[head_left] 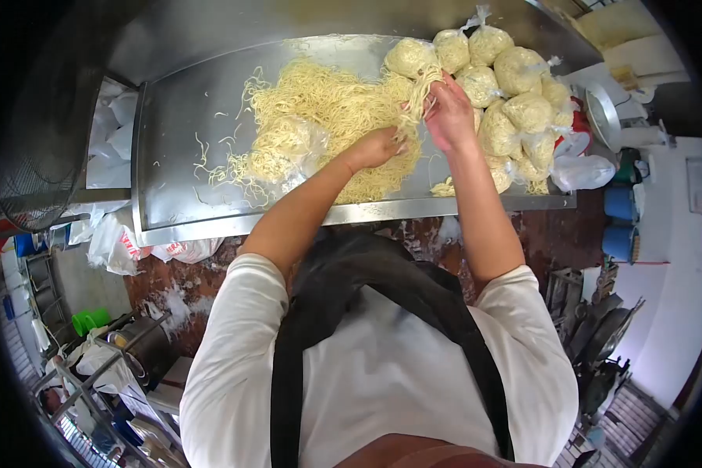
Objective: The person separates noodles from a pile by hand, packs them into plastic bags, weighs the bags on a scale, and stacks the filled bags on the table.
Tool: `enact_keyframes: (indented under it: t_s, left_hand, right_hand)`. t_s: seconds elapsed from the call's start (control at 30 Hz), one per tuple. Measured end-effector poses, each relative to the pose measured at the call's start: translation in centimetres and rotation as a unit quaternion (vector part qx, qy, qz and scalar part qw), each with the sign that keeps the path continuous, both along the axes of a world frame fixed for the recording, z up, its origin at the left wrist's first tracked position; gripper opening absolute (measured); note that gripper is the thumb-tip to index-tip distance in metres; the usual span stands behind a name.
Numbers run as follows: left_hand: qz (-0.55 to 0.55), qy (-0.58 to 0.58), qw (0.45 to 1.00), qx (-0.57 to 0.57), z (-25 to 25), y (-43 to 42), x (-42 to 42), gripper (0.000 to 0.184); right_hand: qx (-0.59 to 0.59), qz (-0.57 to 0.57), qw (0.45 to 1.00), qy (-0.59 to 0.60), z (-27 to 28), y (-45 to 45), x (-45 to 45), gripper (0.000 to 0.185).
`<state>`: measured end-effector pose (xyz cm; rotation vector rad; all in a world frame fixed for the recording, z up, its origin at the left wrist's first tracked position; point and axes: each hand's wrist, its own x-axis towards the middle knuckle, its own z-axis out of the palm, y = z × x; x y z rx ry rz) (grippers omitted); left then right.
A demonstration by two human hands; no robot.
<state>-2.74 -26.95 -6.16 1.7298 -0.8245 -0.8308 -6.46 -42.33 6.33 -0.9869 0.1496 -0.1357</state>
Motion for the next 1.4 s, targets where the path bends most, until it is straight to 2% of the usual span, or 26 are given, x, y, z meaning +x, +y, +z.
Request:
enact_keyframes:
  t_s: [0.03,0.13,0.17,0.2,0.23,0.27,0.37,0.4,0.5,0.6,0.67,0.7,0.73,0.8,0.87,0.9,0.97,1.0,1.07,1.13,1.23,1.27,1.37,1.4]
  left_hand:
    - [-0.005,0.053,0.998,0.036,-1.4,-0.4,-0.2,0.045]
    - [0.102,0.042,0.994,-0.02,-3.9,0.4,-1.0,0.037]
    - [0.162,-0.1,0.981,-0.026,-4.0,0.7,-1.2,0.035]
    - [0.218,-0.241,0.945,-0.033,-4.1,0.8,-1.2,0.033]
    - [0.269,-0.376,0.886,-0.039,-3.8,1.0,-1.1,0.032]
    - [0.274,-0.402,0.874,-0.022,-3.5,1.1,-1.0,0.028]
    - [0.232,-0.362,0.89,0.153,-5.3,1.2,-0.4,0.035]
    - [0.228,-0.347,0.898,0.145,-6.2,1.2,0.0,0.032]
    - [0.226,-0.281,0.928,0.094,-7.1,1.1,0.5,0.024]
    - [0.235,-0.17,0.957,0.006,0.9,0.8,0.1,0.02]
    - [0.22,-0.089,0.971,-0.033,8.3,0.9,0.2,0.021]
    - [0.205,-0.096,0.973,-0.043,11.3,1.0,0.2,0.021]
    - [0.189,-0.104,0.975,-0.053,14.1,1.0,0.4,0.02]
    - [0.155,-0.105,0.98,-0.073,16.2,1.3,0.9,0.022]
    - [0.117,-0.092,0.984,-0.094,16.7,1.6,2.5,0.029]
    - [0.149,-0.082,0.969,-0.18,16.2,1.5,3.2,0.038]
    - [0.205,-0.058,0.913,-0.348,13.8,1.0,4.0,0.058]
    - [0.179,0.05,0.92,-0.346,12.2,0.5,4.0,0.08]
    - [0.137,0.041,0.97,-0.197,8.0,-0.4,2.4,0.082]
    - [0.113,-0.071,0.988,-0.083,1.3,-1.5,0.4,0.05]
    - [0.058,0.105,0.99,-0.075,-2.8,-1.0,-0.8,0.044]
    - [0.087,0.096,0.99,-0.064,-2.0,-0.8,-0.9,0.039]
    - [0.148,0.037,0.988,-0.032,2.3,-0.3,-0.5,0.03]
    - [0.151,-0.005,0.988,-0.027,4.7,-0.7,-0.2,0.029]
  right_hand:
    - [0.015,-0.028,0.999,0.024,-0.1,0.0,-0.2,0.018]
    - [0.003,-0.073,0.996,0.052,-2.8,-1.7,-0.2,0.02]
    - [-0.012,-0.078,0.994,0.073,-3.5,-1.8,-0.5,0.021]
    - [-0.028,-0.082,0.992,0.092,-4.1,-1.9,-0.5,0.022]
    - [-0.044,-0.085,0.989,0.112,-4.7,-1.9,-0.6,0.023]
    - [-0.073,-0.091,0.982,0.148,-5.8,-1.8,-0.3,0.024]
    - [-0.107,-0.092,0.976,0.166,-7.5,-1.0,-0.4,0.027]
    - [-0.105,-0.079,0.979,0.154,-8.8,-1.3,-0.1,0.031]
    - [-0.15,-0.054,0.977,0.142,-7.7,-1.2,-0.5,0.044]
    - [-0.246,-0.011,0.969,0.011,-8.2,-1.8,-1.2,0.042]
    - [-0.281,0.005,0.96,0.003,-6.1,-0.4,-2.0,0.038]
    - [-0.299,0.013,0.954,-0.001,-5.0,0.2,-2.3,0.037]
    - [-0.382,0.034,0.923,-0.015,-4.4,0.2,-2.2,0.036]
    - [-0.539,0.072,0.838,-0.041,-3.4,0.2,-1.9,0.035]
    - [-0.554,0.074,0.829,-0.038,-0.8,0.3,-1.3,0.034]
    - [-0.561,0.075,0.824,-0.036,0.3,0.4,-0.9,0.034]
    - [-0.446,0.038,0.89,-0.089,1.3,0.4,-0.1,0.035]
    - [-0.386,0.021,0.915,-0.117,1.7,0.3,0.4,0.035]
    - [-0.292,0.012,0.953,-0.085,2.1,-0.5,0.9,0.032]
    - [-0.169,-0.003,0.984,-0.053,1.6,-1.7,0.8,0.031]
    - [-0.017,-0.069,0.997,-0.011,-1.5,-3.9,0.5,0.033]
    - [0.056,-0.076,0.995,0.019,-2.0,-4.4,-0.2,0.041]
    - [0.047,-0.042,0.997,0.053,-5.6,-5.8,-1.9,0.049]
    - [-0.003,-0.026,0.998,0.051,-6.3,-5.3,-2.5,0.059]
